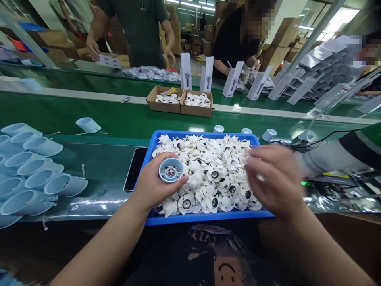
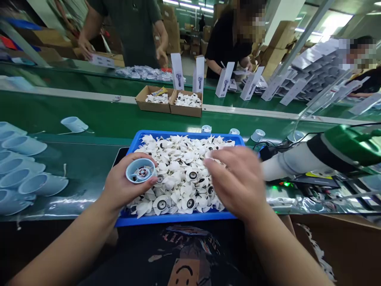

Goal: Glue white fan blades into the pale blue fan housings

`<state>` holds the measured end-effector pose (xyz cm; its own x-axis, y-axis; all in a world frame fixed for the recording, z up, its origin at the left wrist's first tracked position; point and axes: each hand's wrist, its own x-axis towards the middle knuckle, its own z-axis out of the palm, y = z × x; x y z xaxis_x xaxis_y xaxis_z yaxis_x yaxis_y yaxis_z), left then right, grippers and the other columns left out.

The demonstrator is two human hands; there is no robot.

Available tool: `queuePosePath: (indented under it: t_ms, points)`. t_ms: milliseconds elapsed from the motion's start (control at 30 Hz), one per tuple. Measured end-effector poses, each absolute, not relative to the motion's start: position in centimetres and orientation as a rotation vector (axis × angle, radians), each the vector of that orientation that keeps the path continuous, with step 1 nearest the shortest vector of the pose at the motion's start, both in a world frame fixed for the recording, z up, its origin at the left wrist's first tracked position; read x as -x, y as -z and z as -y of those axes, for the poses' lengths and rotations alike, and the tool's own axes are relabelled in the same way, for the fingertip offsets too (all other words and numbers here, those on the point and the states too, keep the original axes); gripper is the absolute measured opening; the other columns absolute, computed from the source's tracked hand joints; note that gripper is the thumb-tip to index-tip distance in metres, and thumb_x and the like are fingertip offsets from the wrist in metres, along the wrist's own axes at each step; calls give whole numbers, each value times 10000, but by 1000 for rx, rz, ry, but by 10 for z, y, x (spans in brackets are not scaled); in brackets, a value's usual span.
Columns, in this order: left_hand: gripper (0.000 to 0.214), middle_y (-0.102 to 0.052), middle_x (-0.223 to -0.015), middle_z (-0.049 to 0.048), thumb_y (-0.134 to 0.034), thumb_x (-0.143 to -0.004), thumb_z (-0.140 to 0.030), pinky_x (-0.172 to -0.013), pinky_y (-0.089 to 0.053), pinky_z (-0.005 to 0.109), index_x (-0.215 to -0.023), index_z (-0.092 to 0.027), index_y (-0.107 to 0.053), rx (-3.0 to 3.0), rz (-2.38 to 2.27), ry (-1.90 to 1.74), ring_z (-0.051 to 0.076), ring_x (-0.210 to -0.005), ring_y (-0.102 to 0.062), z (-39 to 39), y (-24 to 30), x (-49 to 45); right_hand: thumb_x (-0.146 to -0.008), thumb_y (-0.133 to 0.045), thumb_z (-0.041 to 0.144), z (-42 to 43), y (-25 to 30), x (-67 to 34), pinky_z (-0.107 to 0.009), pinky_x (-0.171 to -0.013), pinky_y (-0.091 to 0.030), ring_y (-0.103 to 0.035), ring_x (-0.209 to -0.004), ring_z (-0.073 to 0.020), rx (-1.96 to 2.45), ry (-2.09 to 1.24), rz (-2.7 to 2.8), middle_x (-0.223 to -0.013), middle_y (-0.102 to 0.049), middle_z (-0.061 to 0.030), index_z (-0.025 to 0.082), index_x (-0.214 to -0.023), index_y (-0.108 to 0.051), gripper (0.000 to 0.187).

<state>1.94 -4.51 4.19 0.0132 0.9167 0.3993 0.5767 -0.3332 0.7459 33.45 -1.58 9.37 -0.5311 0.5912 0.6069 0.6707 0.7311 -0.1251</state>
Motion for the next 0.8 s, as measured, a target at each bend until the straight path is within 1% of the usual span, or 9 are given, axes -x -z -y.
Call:
queuePosePath:
  t_ms: [67, 233, 333, 467, 500, 567, 633, 700, 800]
  points:
    - [458, -694, -1024, 44, -815, -742, -459, -840, -534, 368, -1078, -231, -603, -1947, -1545, -1240, 238, -924, -676, 45, -41, -18, -1044, -499, 152, -10, -96, -294, -446, -1015, -440, -548, -1171, -250, 985, 207, 2717, -1257, -620, -31, 244, -1224, -641, 248]
    - [465, -688, -1009, 43, -796, -752, -492, -829, -542, 366, -1072, -225, -591, -1940, -1596, -1245, 231, -898, -676, 44, -39, -17, -917, -720, 116, -66, -92, -244, -372, -867, -467, -599, -976, -244, 1022, 84, 3016, -1053, -667, -42, 203, -987, -722, 111]
    - [458, -680, -1008, 39, -789, -758, -491, -840, -538, 370, -1072, -225, -587, -1920, -1611, -1238, 223, -890, -669, 43, -40, -18, -880, -739, 97, -70, -87, -242, -409, -912, -445, -573, -1016, -283, 1091, -50, 3000, -1045, -645, -80, 168, -975, -708, 123]
    - [461, -664, -1039, 42, -780, -762, -489, -869, -526, 383, -1078, -222, -576, -1884, -1657, -1201, 234, -941, -652, 40, -42, -19, -900, -614, 58, -64, -85, -251, -519, -1051, -361, -499, -1152, -326, 1140, -385, 2789, -1135, -578, -128, 137, -993, -642, 125]
    - [468, -658, -1045, 42, -780, -759, -491, -867, -524, 384, -1080, -222, -569, -1864, -1669, -1191, 235, -948, -648, 40, -42, -19, -918, -583, 87, -63, -86, -256, -527, -1063, -358, -493, -1159, -316, 1129, -511, 2713, -1154, -561, -127, 145, -1024, -618, 125]
    - [495, -646, -1050, 39, -789, -747, -492, -857, -523, 388, -1088, -226, -550, -1817, -1693, -1168, 237, -946, -642, 40, -41, -18, -973, -513, 217, -58, -89, -268, -498, -1028, -429, -526, -1101, -268, 1069, -809, 2540, -1155, -543, -115, 172, -1109, -544, 146]
    - [537, -628, -1066, 43, -793, -743, -478, -847, -527, 391, -1131, -233, -515, -1779, -1678, -1146, 236, -939, -640, 43, -40, -19, -1012, -406, 369, -50, -90, -281, -447, -948, -520, -574, -1014, -218, 976, -1124, 2347, -1135, -537, -98, 203, -1181, -441, 240]
    - [570, -599, -1146, 70, -750, -779, -425, -861, -533, 400, -1228, -239, -453, -1798, -1604, -1128, 243, -987, -636, 46, -42, -22, -1011, -344, 474, -38, -89, -292, -436, -909, -563, -610, -977, -197, 892, -1384, 2160, -1101, -542, -80, 228, -1204, -362, 314]
    - [603, -539, -1302, 114, -649, -834, -321, -932, -522, 428, -1362, -246, -367, -1951, -1460, -1034, 264, -1123, -609, 51, -52, -32, -984, -433, 573, -17, -86, -299, -449, -939, -562, -634, -970, -183, 816, -1655, 1898, -1070, -550, -44, 267, -1233, -341, 405]
